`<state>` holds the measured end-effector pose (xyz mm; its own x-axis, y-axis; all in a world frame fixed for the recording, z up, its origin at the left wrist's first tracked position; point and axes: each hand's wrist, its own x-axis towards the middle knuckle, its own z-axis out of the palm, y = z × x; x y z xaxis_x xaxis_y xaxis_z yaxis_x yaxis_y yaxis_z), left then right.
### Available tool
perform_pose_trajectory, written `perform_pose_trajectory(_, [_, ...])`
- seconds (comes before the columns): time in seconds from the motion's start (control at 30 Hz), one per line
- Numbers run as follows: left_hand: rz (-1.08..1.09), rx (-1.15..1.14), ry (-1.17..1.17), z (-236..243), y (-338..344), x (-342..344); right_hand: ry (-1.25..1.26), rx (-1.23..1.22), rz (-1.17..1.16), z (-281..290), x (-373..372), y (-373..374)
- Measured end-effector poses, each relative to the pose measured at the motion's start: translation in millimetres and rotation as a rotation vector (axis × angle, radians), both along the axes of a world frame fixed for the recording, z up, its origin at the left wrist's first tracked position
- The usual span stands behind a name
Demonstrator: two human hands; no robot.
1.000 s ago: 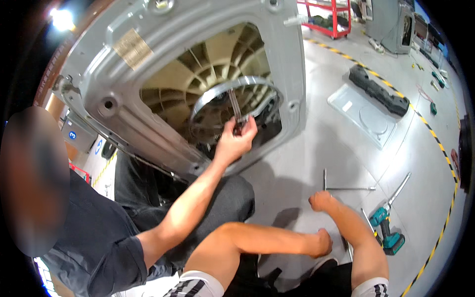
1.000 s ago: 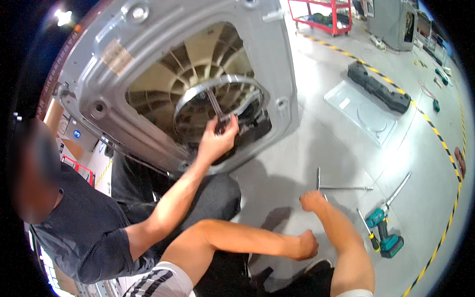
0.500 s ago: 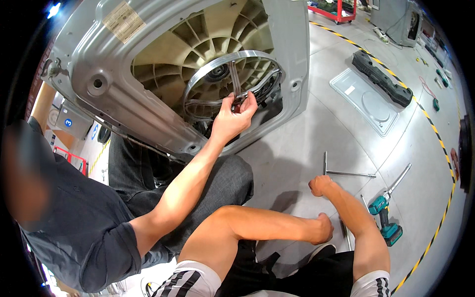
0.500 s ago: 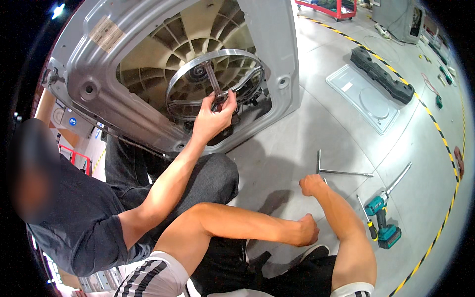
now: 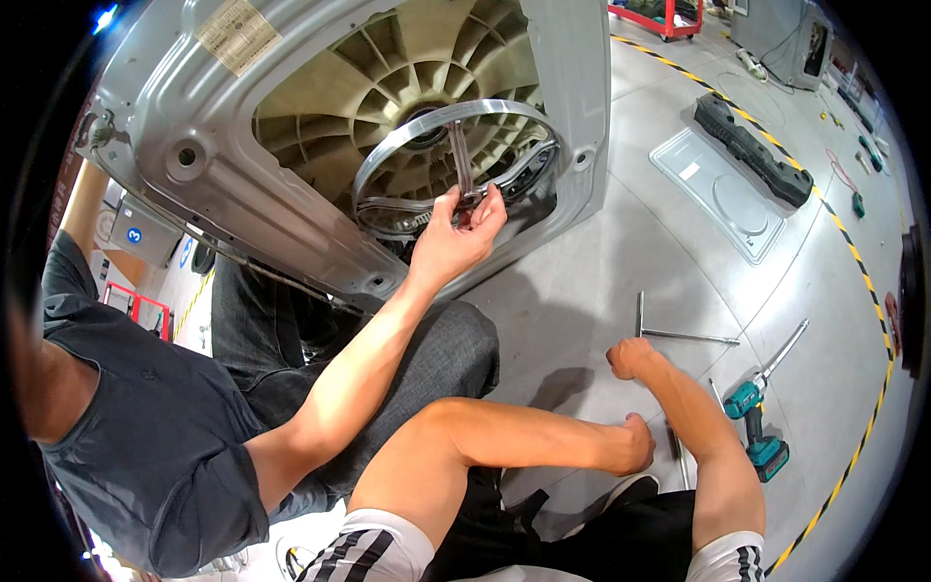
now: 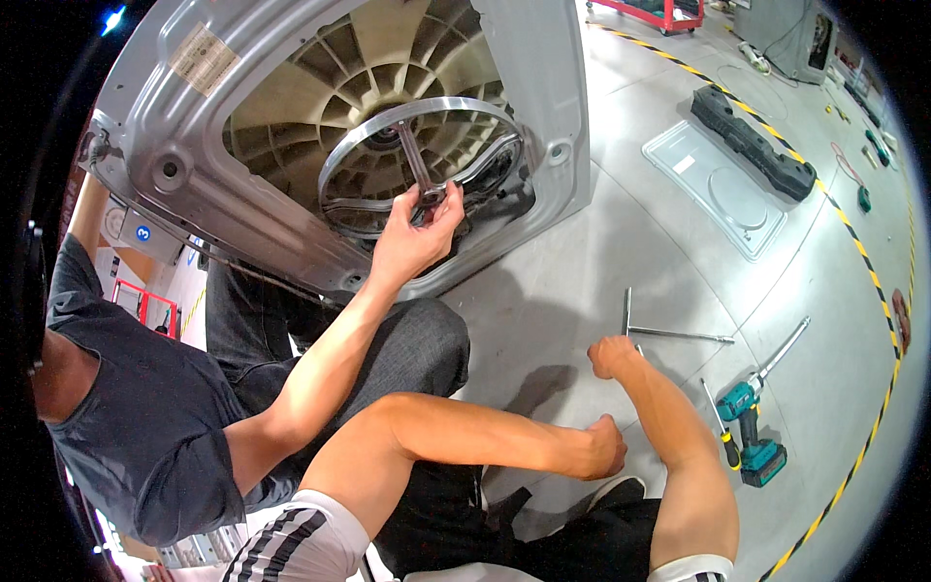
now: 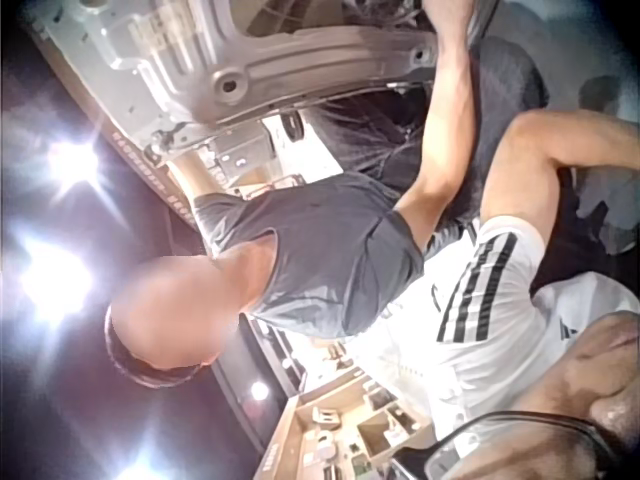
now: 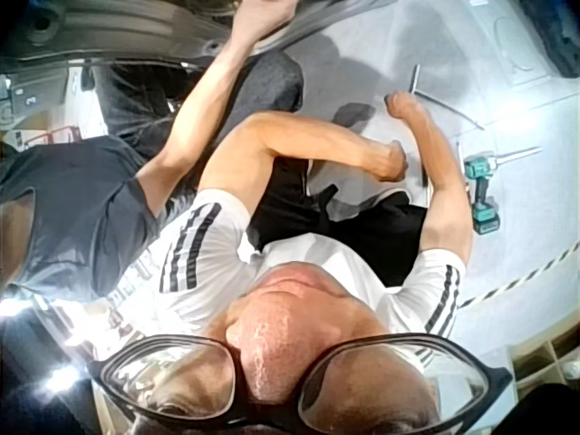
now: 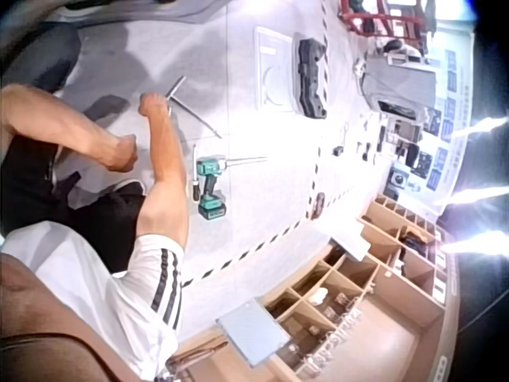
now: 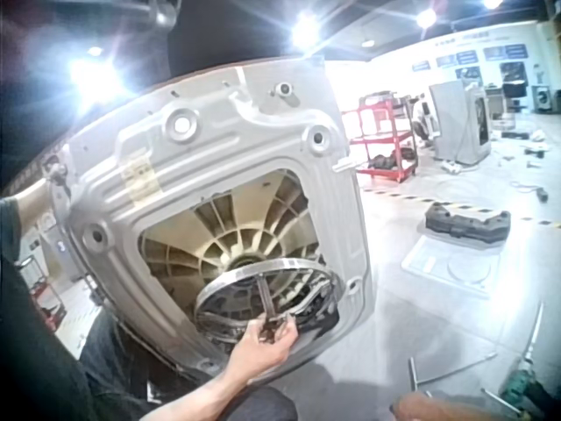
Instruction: The person aligns a pulley wheel with a drive shaft on the underside of a washing machine and attempts to secure it with a bolt. A second person assists by holding the pulley in place while the recorder fits the bolt by hand.
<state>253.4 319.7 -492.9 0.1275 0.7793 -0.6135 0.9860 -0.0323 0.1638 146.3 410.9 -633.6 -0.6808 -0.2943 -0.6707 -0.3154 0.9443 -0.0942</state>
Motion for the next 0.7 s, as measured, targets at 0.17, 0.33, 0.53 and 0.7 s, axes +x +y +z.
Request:
perform_pose_trajectory(0.17, [0.012,-0.048,-0.015,5.6,0.1,-2.3,0.024,-0.015,0.005,5.5,-0.6,-3.8])
perform_pose_trajectory(0.33, [-0.021,-0.071,-0.022,11.0,4.4,-2.5,0.089,-0.037,0.014,-7.5,3.7,7.3])
perform_pose_trajectory(0.53, [0.01,-0.178,-0.093,0.8,9.2,-10.1,0.051,-0.035,-0.002,5.2,-1.6,1.2])
perform_pose_trajectory(0.7, [0.005,-0.15,-0.067,3.0,8.0,-4.0,0.034,-0.008,0.014,3.3,3.4,1.5])
